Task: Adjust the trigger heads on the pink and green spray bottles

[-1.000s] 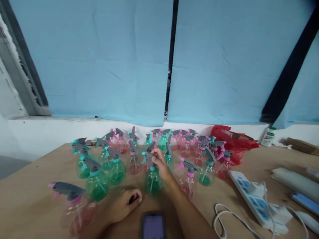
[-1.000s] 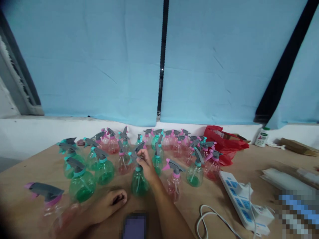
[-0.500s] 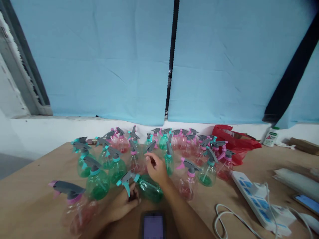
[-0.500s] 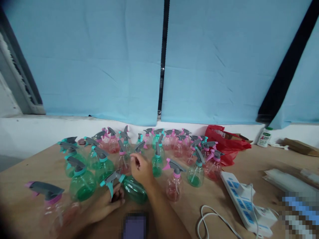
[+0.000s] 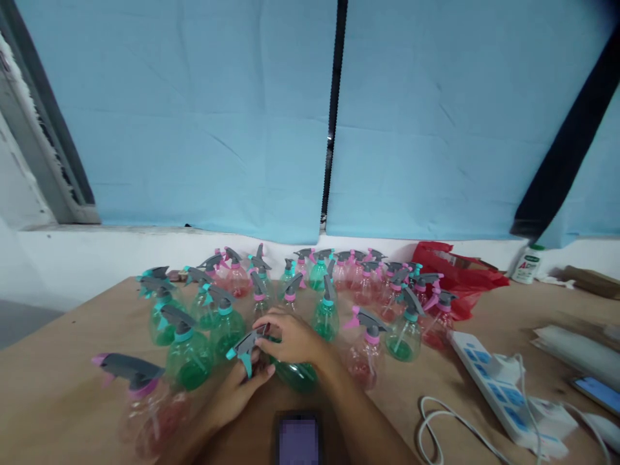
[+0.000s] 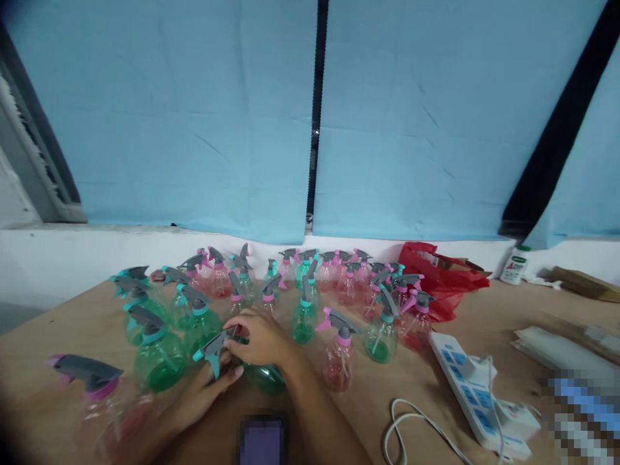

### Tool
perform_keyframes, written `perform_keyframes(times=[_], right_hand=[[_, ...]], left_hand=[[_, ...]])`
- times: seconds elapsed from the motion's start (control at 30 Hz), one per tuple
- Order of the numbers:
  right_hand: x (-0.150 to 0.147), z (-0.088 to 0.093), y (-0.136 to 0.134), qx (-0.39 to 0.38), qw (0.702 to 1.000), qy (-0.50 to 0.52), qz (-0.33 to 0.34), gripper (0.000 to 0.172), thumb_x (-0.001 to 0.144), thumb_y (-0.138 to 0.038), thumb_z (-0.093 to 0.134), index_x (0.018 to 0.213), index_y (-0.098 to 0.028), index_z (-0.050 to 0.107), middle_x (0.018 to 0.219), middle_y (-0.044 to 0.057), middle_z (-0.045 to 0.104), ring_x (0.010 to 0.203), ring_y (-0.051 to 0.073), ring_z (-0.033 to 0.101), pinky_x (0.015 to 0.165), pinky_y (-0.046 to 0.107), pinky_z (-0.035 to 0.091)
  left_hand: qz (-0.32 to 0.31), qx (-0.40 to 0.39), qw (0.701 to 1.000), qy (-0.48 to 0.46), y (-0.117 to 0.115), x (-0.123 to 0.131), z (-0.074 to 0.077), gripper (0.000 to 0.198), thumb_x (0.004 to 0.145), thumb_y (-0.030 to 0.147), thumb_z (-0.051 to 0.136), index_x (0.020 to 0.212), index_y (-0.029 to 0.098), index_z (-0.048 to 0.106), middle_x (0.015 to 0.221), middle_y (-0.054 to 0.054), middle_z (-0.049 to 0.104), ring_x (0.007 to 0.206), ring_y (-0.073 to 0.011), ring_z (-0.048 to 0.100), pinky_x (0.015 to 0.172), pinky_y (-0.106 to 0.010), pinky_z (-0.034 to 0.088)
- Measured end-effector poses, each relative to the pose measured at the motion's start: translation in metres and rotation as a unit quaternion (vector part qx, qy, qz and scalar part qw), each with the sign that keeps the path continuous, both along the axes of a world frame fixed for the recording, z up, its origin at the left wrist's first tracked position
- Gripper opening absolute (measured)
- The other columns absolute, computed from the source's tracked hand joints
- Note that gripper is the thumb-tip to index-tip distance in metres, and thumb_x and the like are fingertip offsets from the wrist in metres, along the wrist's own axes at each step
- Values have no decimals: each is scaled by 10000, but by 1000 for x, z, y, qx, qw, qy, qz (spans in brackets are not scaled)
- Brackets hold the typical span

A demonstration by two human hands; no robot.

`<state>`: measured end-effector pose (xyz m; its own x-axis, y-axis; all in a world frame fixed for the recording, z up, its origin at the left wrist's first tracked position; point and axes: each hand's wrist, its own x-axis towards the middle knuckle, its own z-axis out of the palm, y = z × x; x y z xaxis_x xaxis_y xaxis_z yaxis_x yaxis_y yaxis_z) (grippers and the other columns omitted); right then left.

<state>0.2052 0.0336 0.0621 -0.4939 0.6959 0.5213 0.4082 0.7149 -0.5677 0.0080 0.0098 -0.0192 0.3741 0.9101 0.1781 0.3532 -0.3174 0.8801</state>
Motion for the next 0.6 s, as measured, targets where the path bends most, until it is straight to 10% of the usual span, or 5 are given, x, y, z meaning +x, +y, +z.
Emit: perform_keyframes(times=[0.4, 0.6], right_hand=[[32, 60, -33, -7, 990, 121, -71, 227, 950, -337, 638, 1166, -274, 607, 1042, 16, 729, 934, 200, 691, 794, 311, 519], [84, 88, -46, 198, 854, 390, -280, 322, 953, -417, 655, 1189, -212, 577, 1084, 92, 724, 940, 216, 724, 780, 327, 560]], left_hand=[[-41, -23, 998, -38, 2, -2, -10, 640, 947, 663, 597, 1462, 302, 477, 927, 13, 546, 862, -195, 531, 832, -322, 453], [-92, -30, 994, 53, -2, -3, -3, 541, 997, 637, 530, 1427, 308, 517, 913, 28, 503, 805, -166, 476, 760, -286, 401]])
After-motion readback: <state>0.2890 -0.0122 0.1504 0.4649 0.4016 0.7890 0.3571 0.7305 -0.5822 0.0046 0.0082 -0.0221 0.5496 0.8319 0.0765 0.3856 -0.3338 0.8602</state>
